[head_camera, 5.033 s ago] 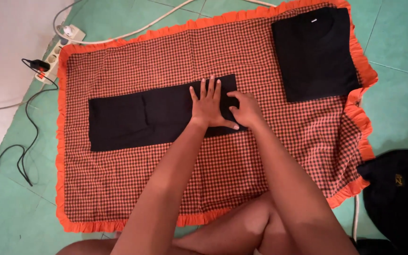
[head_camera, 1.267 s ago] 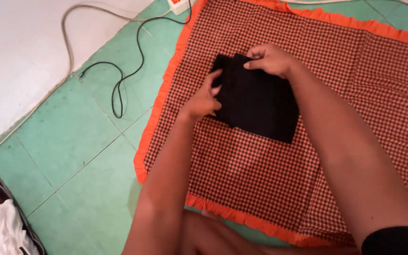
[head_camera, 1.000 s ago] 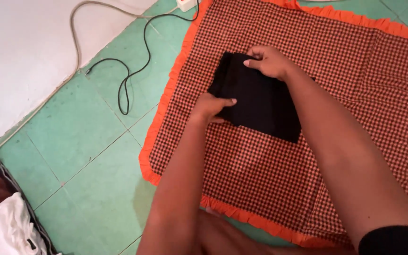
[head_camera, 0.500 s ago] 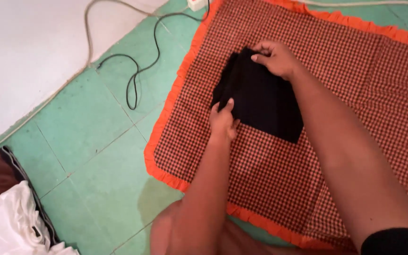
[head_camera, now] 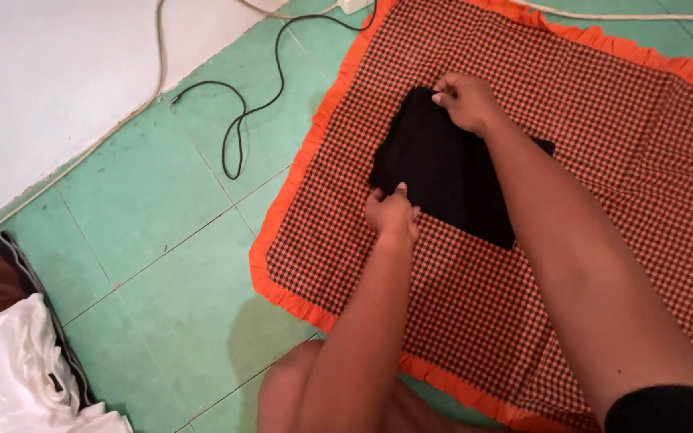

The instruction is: A person folds a black t-shirt into a neat square on a checkered mat placed on the floor.

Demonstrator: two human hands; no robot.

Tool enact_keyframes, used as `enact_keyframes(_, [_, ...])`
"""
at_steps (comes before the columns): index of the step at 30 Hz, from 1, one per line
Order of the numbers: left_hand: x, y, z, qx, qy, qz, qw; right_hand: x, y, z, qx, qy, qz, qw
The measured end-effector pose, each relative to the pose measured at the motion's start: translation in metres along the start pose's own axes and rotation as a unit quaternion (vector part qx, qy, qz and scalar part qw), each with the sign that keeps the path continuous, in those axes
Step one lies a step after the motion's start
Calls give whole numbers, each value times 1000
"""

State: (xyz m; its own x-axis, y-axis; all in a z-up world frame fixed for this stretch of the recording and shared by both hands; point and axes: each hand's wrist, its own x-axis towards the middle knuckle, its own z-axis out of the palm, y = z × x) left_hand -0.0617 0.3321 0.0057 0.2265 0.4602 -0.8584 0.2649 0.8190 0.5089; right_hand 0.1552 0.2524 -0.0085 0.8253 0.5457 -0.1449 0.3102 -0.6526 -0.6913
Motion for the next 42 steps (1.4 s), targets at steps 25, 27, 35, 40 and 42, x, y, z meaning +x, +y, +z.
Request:
enact_keyframes(25, [-38,28,-12,60,52,43,996,-21,-21,-22,32,-80,-44,995])
enact_keyframes(27, [-34,25,-12,68,60,57,994,-23,-23,-22,27,-76,-69,994])
enact_keyframes(35, [-35,26,-10,75,66,71,992,-21,-20,-23,31,-92,-59,994])
enact_keyframes(40, [-27,18,-13,113,67,84,988,-26,-18,-22,14,-99,-100,990])
enact_keyframes(42, [-2,-2,-10,87,116,174,974,-32,-21,-21,74,-66,-103,990])
